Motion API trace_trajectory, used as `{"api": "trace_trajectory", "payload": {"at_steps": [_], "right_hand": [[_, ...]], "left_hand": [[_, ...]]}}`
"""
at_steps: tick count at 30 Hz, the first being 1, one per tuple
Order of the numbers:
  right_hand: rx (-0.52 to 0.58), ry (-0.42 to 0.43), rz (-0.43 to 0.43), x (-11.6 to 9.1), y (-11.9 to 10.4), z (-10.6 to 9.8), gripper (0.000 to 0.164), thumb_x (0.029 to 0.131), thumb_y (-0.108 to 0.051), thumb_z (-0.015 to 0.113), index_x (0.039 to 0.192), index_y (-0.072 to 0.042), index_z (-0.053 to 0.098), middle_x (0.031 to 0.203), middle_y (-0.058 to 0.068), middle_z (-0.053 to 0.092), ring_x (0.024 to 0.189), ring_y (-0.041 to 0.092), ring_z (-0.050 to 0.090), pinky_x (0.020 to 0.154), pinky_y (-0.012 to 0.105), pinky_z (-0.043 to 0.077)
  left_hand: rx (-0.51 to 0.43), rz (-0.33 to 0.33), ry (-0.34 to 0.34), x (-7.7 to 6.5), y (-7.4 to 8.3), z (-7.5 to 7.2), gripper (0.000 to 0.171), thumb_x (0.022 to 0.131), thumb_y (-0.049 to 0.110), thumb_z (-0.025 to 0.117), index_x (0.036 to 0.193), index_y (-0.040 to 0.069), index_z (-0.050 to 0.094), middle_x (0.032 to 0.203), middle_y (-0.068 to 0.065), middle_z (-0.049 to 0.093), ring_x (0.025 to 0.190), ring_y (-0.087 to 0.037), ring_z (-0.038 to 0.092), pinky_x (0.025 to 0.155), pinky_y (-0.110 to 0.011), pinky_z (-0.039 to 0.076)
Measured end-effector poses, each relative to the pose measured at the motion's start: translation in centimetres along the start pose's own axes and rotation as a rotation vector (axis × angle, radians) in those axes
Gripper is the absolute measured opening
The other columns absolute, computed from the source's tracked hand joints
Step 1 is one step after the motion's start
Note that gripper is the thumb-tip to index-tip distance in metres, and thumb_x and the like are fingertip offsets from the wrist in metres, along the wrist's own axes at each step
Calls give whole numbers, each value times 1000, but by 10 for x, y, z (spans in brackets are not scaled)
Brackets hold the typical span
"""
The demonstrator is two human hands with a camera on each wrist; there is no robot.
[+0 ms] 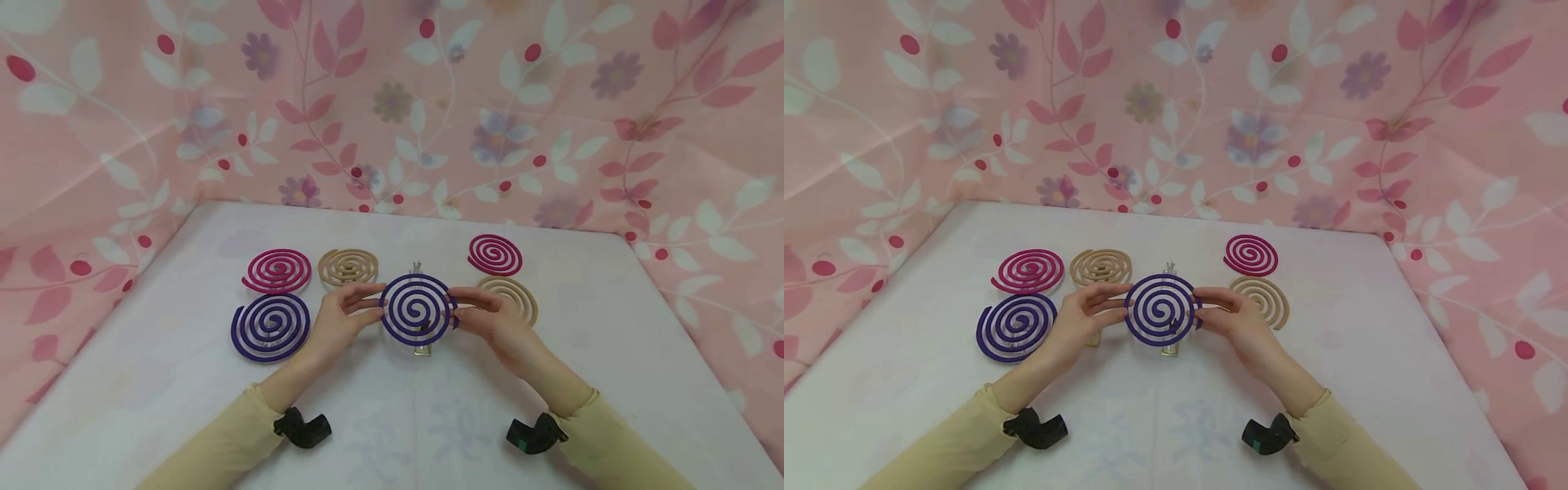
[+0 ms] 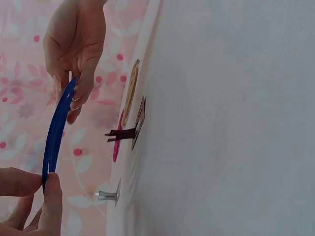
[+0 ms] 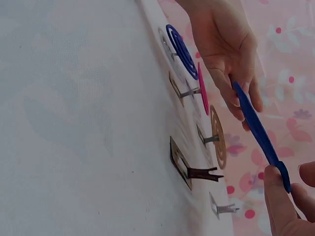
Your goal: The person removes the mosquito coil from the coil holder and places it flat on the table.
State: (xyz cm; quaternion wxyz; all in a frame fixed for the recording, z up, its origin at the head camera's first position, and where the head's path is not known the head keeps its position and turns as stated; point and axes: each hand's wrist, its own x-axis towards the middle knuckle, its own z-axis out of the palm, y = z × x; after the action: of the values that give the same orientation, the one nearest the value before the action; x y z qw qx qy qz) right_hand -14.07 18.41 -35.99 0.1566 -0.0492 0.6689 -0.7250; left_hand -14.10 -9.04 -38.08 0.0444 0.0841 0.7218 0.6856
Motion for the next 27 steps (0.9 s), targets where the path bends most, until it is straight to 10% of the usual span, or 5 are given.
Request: {"api": "trace_trajectory", "payload": {"at_steps": [8, 27], "right_hand": [[-74, 57, 4, -25, -6, -35, 40, 97, -11, 64, 135, 2, 57, 128, 0, 62, 109, 11, 67, 93, 28, 57], [-82, 96, -45, -61, 11, -105, 29, 100, -7, 59, 128, 0, 65, 118, -8, 70, 104, 5, 68, 87, 23, 58]], "left_hand": [[6, 64, 51, 7, -3, 44, 33, 87, -4, 70, 119, 2, 68, 123, -12, 69, 114, -30, 67, 91, -32, 58], [-48, 55, -61, 9, -3, 123, 30, 85, -8, 65, 113, 1, 70, 138, -11, 61, 122, -26, 63, 103, -43, 52]]}}
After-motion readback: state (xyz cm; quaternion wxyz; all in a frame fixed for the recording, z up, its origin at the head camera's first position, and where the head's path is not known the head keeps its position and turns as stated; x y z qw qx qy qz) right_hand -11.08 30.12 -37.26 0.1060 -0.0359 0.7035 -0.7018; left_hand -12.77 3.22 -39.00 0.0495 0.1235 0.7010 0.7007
